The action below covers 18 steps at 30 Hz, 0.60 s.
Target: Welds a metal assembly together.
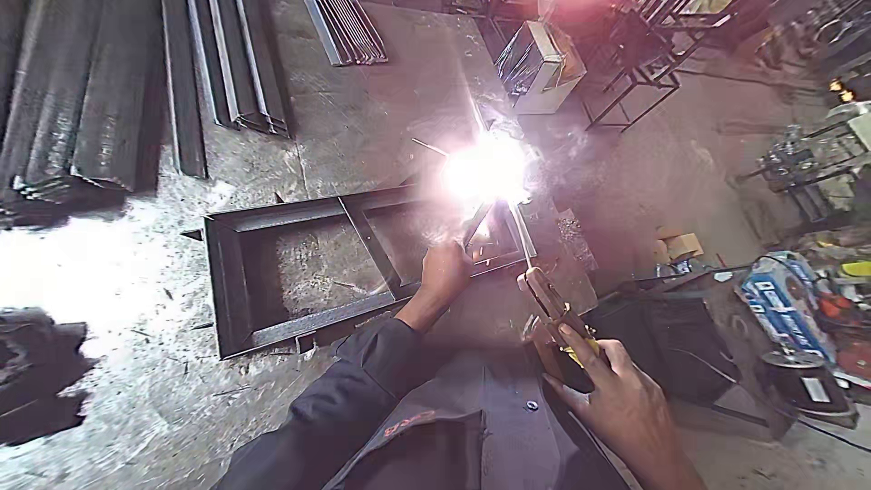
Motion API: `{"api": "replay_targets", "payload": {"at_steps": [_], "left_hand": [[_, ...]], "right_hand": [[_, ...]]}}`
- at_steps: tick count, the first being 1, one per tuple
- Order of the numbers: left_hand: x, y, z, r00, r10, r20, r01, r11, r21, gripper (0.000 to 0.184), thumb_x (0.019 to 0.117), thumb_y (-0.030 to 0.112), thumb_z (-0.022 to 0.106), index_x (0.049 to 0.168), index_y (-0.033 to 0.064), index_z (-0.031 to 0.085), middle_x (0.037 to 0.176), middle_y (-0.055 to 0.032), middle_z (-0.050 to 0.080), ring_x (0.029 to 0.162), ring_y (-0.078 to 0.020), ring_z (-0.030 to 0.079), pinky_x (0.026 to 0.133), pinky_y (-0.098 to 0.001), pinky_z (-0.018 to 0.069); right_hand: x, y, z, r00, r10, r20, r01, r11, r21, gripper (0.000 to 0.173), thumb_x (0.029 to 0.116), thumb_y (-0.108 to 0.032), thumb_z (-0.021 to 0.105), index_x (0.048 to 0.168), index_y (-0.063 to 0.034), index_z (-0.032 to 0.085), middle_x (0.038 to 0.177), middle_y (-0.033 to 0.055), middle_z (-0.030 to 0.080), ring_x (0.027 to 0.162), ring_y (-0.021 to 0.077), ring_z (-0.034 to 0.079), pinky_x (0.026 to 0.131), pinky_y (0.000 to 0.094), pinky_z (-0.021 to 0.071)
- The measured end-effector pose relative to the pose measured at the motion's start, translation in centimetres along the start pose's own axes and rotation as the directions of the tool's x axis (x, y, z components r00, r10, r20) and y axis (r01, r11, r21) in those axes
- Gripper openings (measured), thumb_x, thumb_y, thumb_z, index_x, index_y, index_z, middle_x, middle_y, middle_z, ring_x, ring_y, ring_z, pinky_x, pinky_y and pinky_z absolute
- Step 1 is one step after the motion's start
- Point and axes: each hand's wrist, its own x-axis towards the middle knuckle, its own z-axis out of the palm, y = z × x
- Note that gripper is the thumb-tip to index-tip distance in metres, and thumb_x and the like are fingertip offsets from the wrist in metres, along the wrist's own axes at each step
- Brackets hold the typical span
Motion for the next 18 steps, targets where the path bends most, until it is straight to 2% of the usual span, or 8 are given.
{"api": "replay_targets", "payload": {"at_steps": [3,5,11,12,15,18], "left_hand": [[0.03,-0.04,-0.1,0.999,-0.025,0.022,0.024,1.0,0.006,0.041,0.0995,0.02,0.062,0.14,0.0148,0.064,0.122,-0.0157,0.071,0.114,-0.0361,0.068,0.097,-0.06,0.0527],[0.02,-0.04,-0.06,0.999,-0.027,0.019,0.026,1.0,0.011,0.036,0.1,0.021,0.062,0.135,0.0129,0.066,0.119,-0.016,0.072,0.113,-0.0358,0.068,0.096,-0.0596,0.0529],[-0.06,0.12,-0.16,1.0,-0.02,0.023,0.019,0.999,0.042,0.032,0.1028,0.023,0.057,0.131,0.011,0.067,0.11,-0.018,0.072,0.104,-0.037,0.07,0.089,-0.0597,0.0548],[-0.08,0.14,-0.21,0.999,-0.021,0.027,0.02,0.999,0.039,0.033,0.1034,0.023,0.057,0.134,0.0123,0.067,0.109,-0.018,0.073,0.104,-0.0369,0.07,0.089,-0.0599,0.0548],[-0.16,0.17,-0.34,0.999,-0.029,0.041,0.027,0.998,0.049,0.027,0.1005,0.021,0.06,0.123,0.0089,0.069,0.104,-0.0182,0.072,0.101,-0.0377,0.07,0.088,-0.0594,0.0545],[-0.07,0.05,-0.24,0.998,-0.027,0.048,0.025,0.999,0.043,0.041,0.1003,0.019,0.06,0.14,0.0125,0.063,0.114,-0.0199,0.072,0.108,-0.0396,0.069,0.093,-0.0609,0.0535]], "right_hand": [[0.0,-0.28,0.02,1.0,0.019,0.009,-0.019,1.0,0.009,0.071,0.0768,-0.068,0.069,0.143,-0.0435,0.059,0.103,0.0171,0.067,0.068,0.028,0.067,0.05,0.0422,0.0518],[-0.01,-0.36,0.03,1.0,0.02,0.013,-0.02,1.0,0.004,0.071,0.0789,-0.07,0.066,0.144,-0.0443,0.057,0.102,0.0163,0.066,0.067,0.027,0.066,0.05,0.0408,0.0508],[-0.04,-0.6,0.06,1.0,0.021,-0.011,-0.021,1.0,-0.001,0.071,0.0791,-0.07,0.066,0.144,-0.0429,0.058,0.1,0.0158,0.066,0.067,0.0257,0.065,0.049,0.0395,0.0506],[-0.01,-0.67,0.0,1.0,0.023,-0.011,-0.023,1.0,-0.008,0.071,0.0785,-0.069,0.066,0.144,-0.0427,0.059,0.1,0.0155,0.066,0.067,0.0257,0.066,0.05,0.0396,0.0507],[0.02,-0.85,-0.01,0.999,0.034,0.0,-0.034,0.999,-0.006,0.072,0.0755,-0.066,0.069,0.142,-0.0408,0.061,0.1,0.017,0.067,0.066,0.0277,0.066,0.049,0.0404,0.0515],[-0.01,-0.83,0.05,0.999,0.039,0.008,-0.039,0.999,-0.005,0.071,0.0788,-0.069,0.066,0.143,-0.0418,0.059,0.101,0.0167,0.066,0.066,0.0267,0.065,0.05,0.0397,0.0507]]}}
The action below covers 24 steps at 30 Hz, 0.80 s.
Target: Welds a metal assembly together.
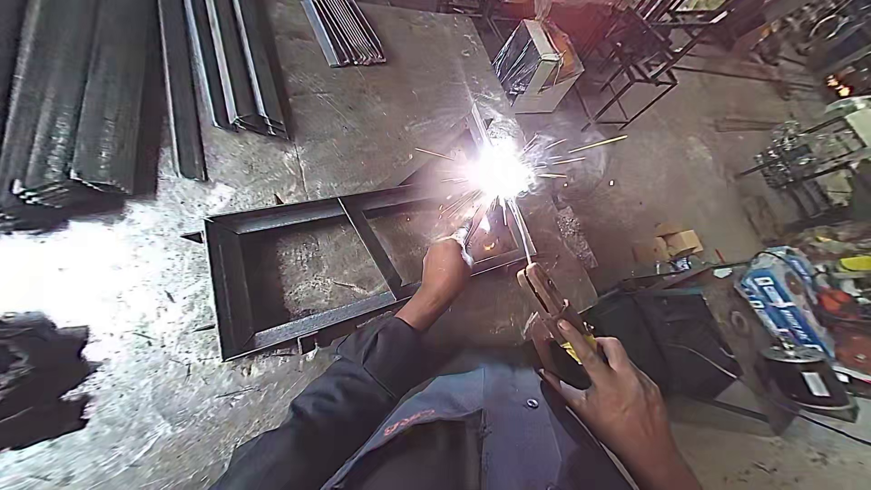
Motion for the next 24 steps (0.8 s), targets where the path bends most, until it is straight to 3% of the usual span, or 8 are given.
{"api": "replay_targets", "payload": {"at_steps": [6,9,11,14,16,18,20,24], "left_hand": [[0.1,-0.1,0.2,1.0,0.009,-0.024,-0.009,1.0,-0.009,0.04,0.1012,0.02,0.06,0.14,0.015,0.063,0.114,-0.0184,0.073,0.107,-0.0378,0.07,0.093,-0.0604,0.0542],[-0.1,0.1,0.0,1.0,-0.027,-0.002,0.027,1.0,-0.011,0.033,0.0986,0.02,0.063,0.13,0.0101,0.067,0.111,-0.0197,0.072,0.106,-0.0388,0.07,0.091,-0.0606,0.054],[0.0,0.1,0.0,1.0,-0.026,0.005,0.026,1.0,-0.01,0.038,0.1009,0.022,0.06,0.138,0.0141,0.064,0.115,-0.0176,0.073,0.108,-0.0374,0.07,0.093,-0.0599,0.054],[0.0,0.0,0.1,1.0,-0.028,0.014,0.028,1.0,0.005,0.031,0.099,0.021,0.062,0.125,0.0062,0.069,0.111,-0.0207,0.072,0.107,-0.0389,0.07,0.093,-0.0595,0.0536],[0.2,-0.2,0.0,1.0,0.009,0.003,-0.009,0.999,-0.033,0.043,0.1011,0.019,0.059,0.144,0.0125,0.06,0.119,-0.0214,0.07,0.11,-0.0397,0.068,0.093,-0.0608,0.0537],[0.5,-0.2,0.1,1.0,0.013,-0.014,-0.014,0.999,-0.04,0.051,0.1042,0.022,0.055,0.155,0.0225,0.049,0.123,-0.019,0.068,0.11,-0.0377,0.068,0.093,-0.0598,0.0541],[0.5,-0.2,0.4,0.999,0.026,-0.042,-0.027,0.999,-0.021,0.051,0.1042,0.023,0.054,0.155,0.0229,0.049,0.122,-0.0196,0.069,0.109,-0.0381,0.068,0.092,-0.0594,0.0541],[0.4,0.1,0.4,0.997,0.046,-0.068,-0.044,0.999,0.031,0.049,0.1039,0.022,0.056,0.152,0.019,0.053,0.122,-0.019,0.071,0.112,-0.0369,0.068,0.098,-0.057,0.053]], "right_hand": [[0.0,0.0,0.2,1.0,0.006,-0.007,-0.006,1.0,0.001,0.07,0.0783,-0.069,0.067,0.143,-0.0425,0.059,0.101,0.016,0.066,0.067,0.0266,0.066,0.05,0.0401,0.0512],[0.1,0.0,0.1,1.0,0.0,-0.015,0.0,1.0,0.001,0.071,0.0775,-0.068,0.068,0.143,-0.0426,0.059,0.099,0.0163,0.066,0.065,0.0272,0.065,0.048,0.0408,0.0503],[0.2,-0.1,0.1,1.0,0.002,-0.01,-0.002,1.0,-0.007,0.071,0.0778,-0.068,0.067,0.143,-0.042,0.059,0.1,0.0172,0.067,0.066,0.0284,0.066,0.049,0.0413,0.0508],[-0.1,0.4,0.1,1.0,0.02,-0.005,-0.019,0.999,0.044,0.075,0.0763,-0.069,0.069,0.144,-0.0395,0.059,0.101,0.0173,0.068,0.067,0.0294,0.067,0.05,0.0444,0.0521],[-0.4,1.1,-0.1,0.997,0.044,-0.063,-0.03,0.978,0.207,0.084,0.0732,-0.068,0.076,0.145,-0.0285,0.058,0.103,0.0183,0.068,0.07,0.027,0.066,0.053,0.0435,0.0541],[-0.8,1.9,-0.5,0.986,0.115,-0.124,-0.054,0.908,0.414,0.099,0.0692,-0.066,0.083,0.149,-0.0159,0.052,0.116,0.0153,0.068,0.093,0.0161,0.068,0.074,0.0346,0.0596],[-1.2,2.8,-1.1,0.98,0.177,-0.094,-0.076,0.762,0.643,0.112,0.0727,-0.06,0.085,0.158,-0.0066,0.034,0.145,0.0117,0.056,0.125,0.003,0.057,0.103,0.0221,0.0509],[-1.7,4.2,-0.2,0.972,0.224,-0.064,-0.062,0.513,0.856,0.123,0.0814,-0.068,0.074,0.161,0.0059,0.015,0.162,0.0174,0.034,0.139,0.0063,0.045,0.113,0.0208,0.0417]]}}
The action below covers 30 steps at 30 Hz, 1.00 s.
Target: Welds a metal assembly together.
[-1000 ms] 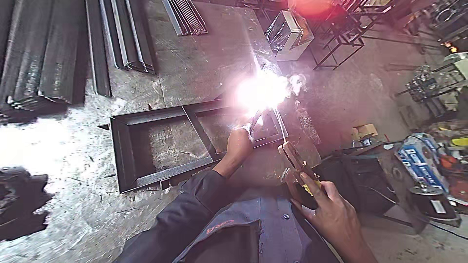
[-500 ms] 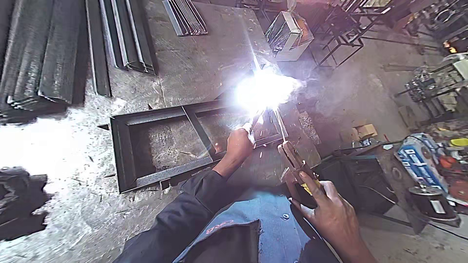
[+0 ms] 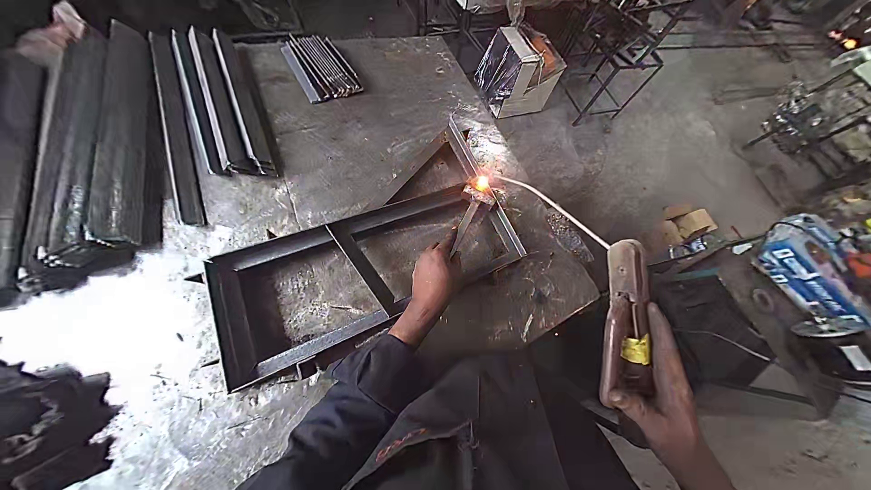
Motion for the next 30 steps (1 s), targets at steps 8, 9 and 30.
{"api": "replay_targets", "payload": {"at_steps": [8,9,30], "left_hand": [[0.0,0.6,-0.1,1.0,-0.02,-0.015,0.021,0.997,0.071,0.048,0.1037,0.023,0.056,0.152,0.0184,0.054,0.122,-0.0167,0.072,0.115,-0.0332,0.068,0.103,-0.0521,0.0509],[0.0,0.7,-0.1,1.0,-0.023,-0.019,0.025,0.997,0.075,0.048,0.1036,0.023,0.056,0.151,0.0181,0.054,0.122,-0.0165,0.072,0.116,-0.0326,0.068,0.103,-0.0514,0.0507],[-0.2,1.1,0.3,0.997,-0.03,-0.073,0.037,0.994,0.1,0.044,0.1027,0.022,0.058,0.146,0.013,0.06,0.123,-0.0138,0.073,0.115,-0.0286,0.069,0.104,-0.0487,0.0508]], "right_hand": [[-0.3,2.6,1.6,0.993,0.12,0.02,-0.122,0.962,0.243,0.121,0.0821,-0.063,0.077,0.161,0.0054,0.016,0.16,0.0175,0.036,0.133,0.0106,0.053,0.107,0.0244,0.0494],[-0.3,2.8,1.7,0.991,0.132,0.015,-0.131,0.957,0.261,0.12,0.0817,-0.063,0.077,0.161,0.0047,0.016,0.159,0.0165,0.038,0.128,0.009,0.055,0.102,0.0235,0.0523],[1.2,5.2,2.5,0.994,0.092,0.061,-0.1,0.984,0.15,0.118,0.0776,-0.066,0.079,0.16,0.001,0.028,0.142,0.0136,0.058,0.107,0.0014,0.063,0.091,0.022,0.0566]]}}
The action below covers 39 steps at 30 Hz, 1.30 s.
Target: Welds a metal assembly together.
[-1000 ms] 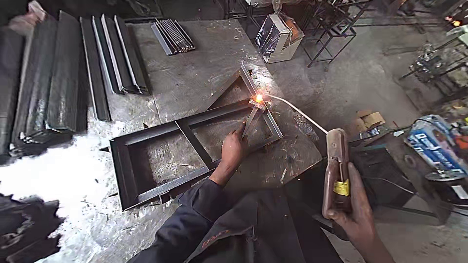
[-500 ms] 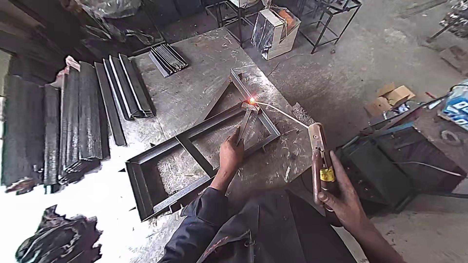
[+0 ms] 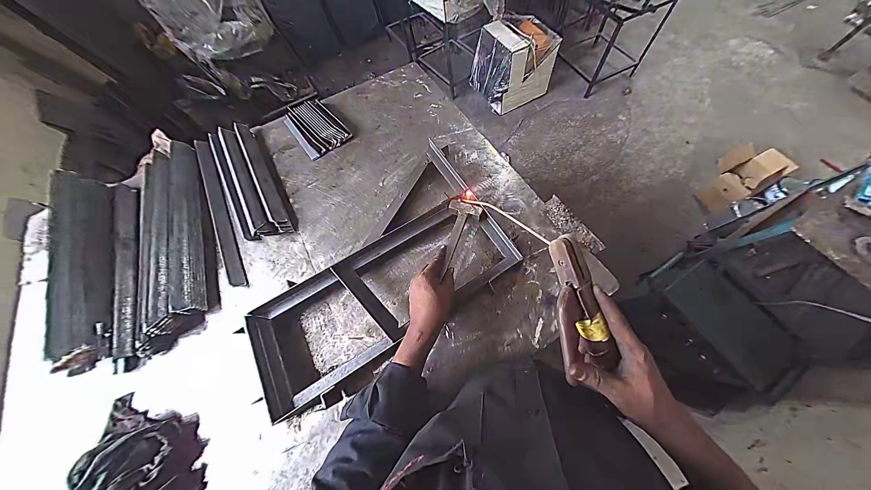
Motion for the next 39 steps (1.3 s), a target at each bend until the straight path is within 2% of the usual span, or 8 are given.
{"api": "replay_targets", "payload": {"at_steps": [3,6,13,16,22,28,35,39], "left_hand": [[0.0,-0.2,0.2,1.0,0.009,-0.018,-0.009,1.0,-0.001,0.043,0.1026,0.023,0.058,0.144,0.0123,0.061,0.121,-0.0137,0.074,0.112,-0.028,0.07,0.103,-0.0479,0.0514],[-0.1,-0.2,0.3,0.999,0.009,-0.037,-0.009,1.0,0.0,0.041,0.1025,0.024,0.059,0.14,0.0099,0.064,0.118,-0.0139,0.075,0.109,-0.0267,0.071,0.1,-0.0472,0.0528],[0.0,-0.4,0.7,0.998,-0.003,-0.065,0.003,1.0,0.003,0.041,0.1024,0.024,0.06,0.14,0.0101,0.064,0.117,-0.0137,0.075,0.108,-0.0258,0.072,0.1,-0.0461,0.0535],[0.1,-0.4,0.8,0.998,-0.007,-0.07,0.008,1.0,0.018,0.041,0.1024,0.024,0.06,0.142,0.0113,0.064,0.118,-0.0139,0.075,0.106,-0.0265,0.072,0.099,-0.0463,0.0537],[0.0,-0.5,1.0,0.996,0.005,-0.089,-0.005,1.0,0.01,0.042,0.1013,0.023,0.062,0.141,0.0101,0.064,0.12,-0.0136,0.075,0.107,-0.0248,0.072,0.099,-0.0445,0.0539],[0.0,-0.6,1.1,0.996,0.01,-0.093,-0.012,1.0,-0.012,0.041,0.1008,0.021,0.062,0.14,0.0087,0.065,0.121,-0.0132,0.074,0.109,-0.0233,0.072,0.101,-0.0434,0.0534],[0.0,-0.8,1.1,0.997,-0.035,-0.074,0.034,0.999,-0.02,0.039,0.1013,0.026,0.061,0.137,0.0096,0.067,0.121,-0.0119,0.074,0.112,-0.022,0.071,0.103,-0.0446,0.0525],[-0.2,-0.8,1.2,0.994,-0.014,-0.106,0.008,0.998,-0.058,0.029,0.0992,0.024,0.06,0.119,0.0055,0.072,0.098,-0.0118,0.074,0.091,-0.0223,0.071,0.085,-0.0461,0.0571]], "right_hand": [[0.1,-0.2,-0.8,0.996,-0.056,0.062,0.071,0.958,-0.279,0.105,0.075,-0.072,0.076,0.157,-0.0154,0.044,0.129,0.01,0.068,0.106,0.0096,0.067,0.089,0.0314,0.0586],[0.5,0.0,-1.5,0.986,-0.099,0.137,0.156,0.842,-0.516,0.09,0.076,-0.08,0.068,0.154,-0.042,0.045,0.105,0.0123,0.068,0.076,0.0245,0.068,0.057,0.0439,0.0566],[1.5,2.2,-2.7,0.998,-0.044,0.048,0.046,0.999,-0.03,0.105,0.0819,-0.062,0.077,0.156,0.0006,0.037,0.139,0.0116,0.062,0.116,0.0037,0.063,0.098,0.0242,0.0555],[1.7,2.7,-2.9,0.998,0.024,0.05,-0.027,0.997,0.07,0.107,0.0852,-0.062,0.074,0.159,0.0006,0.029,0.146,0.0114,0.057,0.118,0.003,0.062,0.098,0.0241,0.0556],[1.9,3.5,-2.8,0.997,-0.035,0.072,0.035,0.999,0.001,0.104,0.0831,-0.064,0.076,0.159,-0.0044,0.035,0.121,0.0085,0.069,0.09,0.0012,0.067,0.08,0.0242,0.0605],[2.1,3.5,-3.2,0.988,-0.111,0.105,0.119,0.99,-0.072,0.098,0.0842,-0.064,0.075,0.158,-0.0086,0.04,0.138,0.0097,0.064,0.112,0.0035,0.064,0.095,0.0237,0.0553],[2.4,2.5,-3.7,0.988,-0.095,0.125,0.116,0.977,-0.179,0.095,0.0821,-0.071,0.071,0.157,-0.0202,0.044,0.123,0.0105,0.07,0.104,0.0131,0.067,0.09,0.0315,0.0571],[2.4,2.4,-3.8,0.987,-0.122,0.107,0.134,0.985,-0.11,0.095,0.0831,-0.064,0.075,0.157,-0.0128,0.043,0.134,0.0083,0.066,0.118,0.0079,0.064,0.1,0.028,0.0547]]}}
